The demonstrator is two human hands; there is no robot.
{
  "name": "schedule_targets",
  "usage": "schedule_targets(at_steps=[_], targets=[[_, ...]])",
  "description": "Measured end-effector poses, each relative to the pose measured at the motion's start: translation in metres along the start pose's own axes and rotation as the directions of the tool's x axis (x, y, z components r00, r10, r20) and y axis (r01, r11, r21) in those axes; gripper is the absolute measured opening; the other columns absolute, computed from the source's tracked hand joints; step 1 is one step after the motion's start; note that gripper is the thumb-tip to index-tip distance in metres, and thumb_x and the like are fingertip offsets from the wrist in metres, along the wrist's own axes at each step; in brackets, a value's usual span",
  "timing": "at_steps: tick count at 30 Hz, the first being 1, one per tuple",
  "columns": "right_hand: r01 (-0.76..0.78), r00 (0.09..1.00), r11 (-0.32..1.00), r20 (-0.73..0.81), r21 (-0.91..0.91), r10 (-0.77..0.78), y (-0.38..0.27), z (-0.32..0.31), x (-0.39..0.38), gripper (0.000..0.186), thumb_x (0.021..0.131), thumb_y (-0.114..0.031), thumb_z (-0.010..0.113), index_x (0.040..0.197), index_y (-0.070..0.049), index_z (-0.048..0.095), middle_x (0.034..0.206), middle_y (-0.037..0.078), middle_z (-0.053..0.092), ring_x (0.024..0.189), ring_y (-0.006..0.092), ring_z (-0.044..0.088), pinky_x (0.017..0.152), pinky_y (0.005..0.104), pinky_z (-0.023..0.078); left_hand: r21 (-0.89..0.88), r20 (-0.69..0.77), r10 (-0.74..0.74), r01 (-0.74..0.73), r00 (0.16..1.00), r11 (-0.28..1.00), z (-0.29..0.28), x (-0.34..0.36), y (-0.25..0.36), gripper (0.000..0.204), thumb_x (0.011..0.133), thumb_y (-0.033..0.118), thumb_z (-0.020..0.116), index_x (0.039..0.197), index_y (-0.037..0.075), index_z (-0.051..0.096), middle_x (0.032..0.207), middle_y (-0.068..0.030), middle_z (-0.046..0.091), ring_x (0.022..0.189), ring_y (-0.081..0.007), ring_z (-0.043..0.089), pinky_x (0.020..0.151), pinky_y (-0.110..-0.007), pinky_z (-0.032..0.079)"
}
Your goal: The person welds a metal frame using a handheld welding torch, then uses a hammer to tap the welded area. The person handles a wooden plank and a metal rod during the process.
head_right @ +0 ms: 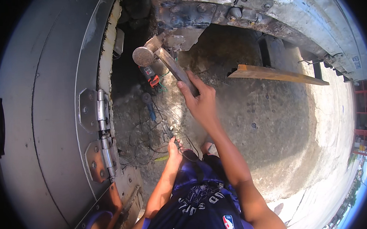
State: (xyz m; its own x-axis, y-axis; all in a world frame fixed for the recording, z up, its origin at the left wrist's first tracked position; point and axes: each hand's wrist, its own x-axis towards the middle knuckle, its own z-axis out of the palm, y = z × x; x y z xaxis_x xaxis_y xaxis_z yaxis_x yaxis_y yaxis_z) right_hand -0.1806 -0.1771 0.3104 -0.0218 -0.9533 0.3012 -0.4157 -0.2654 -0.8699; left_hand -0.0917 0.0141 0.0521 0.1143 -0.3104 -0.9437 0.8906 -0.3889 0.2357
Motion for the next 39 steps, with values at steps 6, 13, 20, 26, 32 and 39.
schedule_targets(at_steps=[6,13,20,26,32,39], targets=[[-0.066,0.998,0.998,0.017,-0.008,0.066,-0.005,-0.007,0.006,0.048,0.096,-0.03,0.076,0.126,0.006,0.068,0.101,0.027,0.075,0.076,0.0183,0.072,0.07,0.0327,0.055,0.009,-0.012,-0.014,0.014,1.0,1.0,-0.003,0.002,-0.003,0.022,0.103,0.029,0.059,0.122,0.019,0.057,0.087,0.001,0.056,0.059,-0.0125,0.049,0.047,-0.029,0.037],[0.043,0.999,0.999,-0.032,0.009,-0.042,0.002,0.0,0.003,0.05,0.097,-0.032,0.075,0.127,0.007,0.067,0.088,0.024,0.074,0.072,0.016,0.07,0.068,0.0322,0.054,0.013,0.032,-0.031,0.031,0.999,0.999,-0.008,0.01,-0.003,0.02,0.103,0.03,0.06,0.119,0.018,0.057,0.088,0.0006,0.057,0.059,-0.0126,0.049,0.047,-0.029,0.038],[0.107,0.992,0.994,-0.063,-0.027,-0.109,0.005,-0.005,-0.003,0.048,0.097,-0.031,0.074,0.126,0.007,0.068,0.085,0.022,0.075,0.068,0.0175,0.071,0.066,0.0315,0.054,0.052,0.033,0.009,-0.011,0.999,0.999,-0.007,0.007,-0.004,0.019,0.103,0.033,0.06,0.114,0.018,0.056,0.09,0.0001,0.057,0.059,-0.0126,0.049,0.047,-0.029,0.038],[0.03,0.999,0.998,-0.029,-0.064,-0.032,0.008,-0.006,0.003,0.045,0.096,-0.027,0.076,0.126,0.006,0.068,0.097,0.022,0.075,0.078,0.0199,0.071,0.074,0.031,0.055,0.064,-0.003,-0.031,0.032,1.0,0.997,-0.007,0.01,-0.002,0.018,0.103,0.033,0.06,0.11,0.017,0.054,0.09,0.0,0.057,0.059,-0.0126,0.05,0.047,-0.03,0.038],[-0.101,0.994,0.994,0.042,-0.035,0.102,-0.008,-0.012,0.01,0.047,0.095,-0.029,0.077,0.124,0.007,0.068,0.102,0.026,0.075,0.084,0.0272,0.075,0.076,0.0353,0.057,0.046,0.011,-0.041,0.04,0.999,0.998,-0.006,0.008,-0.001,0.018,0.103,0.032,0.059,0.113,0.017,0.054,0.089,0.0006,0.056,0.059,-0.0123,0.05,0.047,-0.03,0.038],[0.033,0.999,0.997,0.042,-0.07,-0.03,0.0,-0.013,0.006,0.049,0.094,-0.033,0.078,0.124,0.005,0.069,0.102,0.027,0.074,0.083,0.0294,0.077,0.073,0.0385,0.057,0.029,0.036,0.006,-0.007,0.999,1.0,-0.003,0.0,-0.002,0.018,0.103,0.031,0.059,0.114,0.018,0.054,0.087,0.0013,0.055,0.059,-0.012,0.05,0.047,-0.029,0.037]])
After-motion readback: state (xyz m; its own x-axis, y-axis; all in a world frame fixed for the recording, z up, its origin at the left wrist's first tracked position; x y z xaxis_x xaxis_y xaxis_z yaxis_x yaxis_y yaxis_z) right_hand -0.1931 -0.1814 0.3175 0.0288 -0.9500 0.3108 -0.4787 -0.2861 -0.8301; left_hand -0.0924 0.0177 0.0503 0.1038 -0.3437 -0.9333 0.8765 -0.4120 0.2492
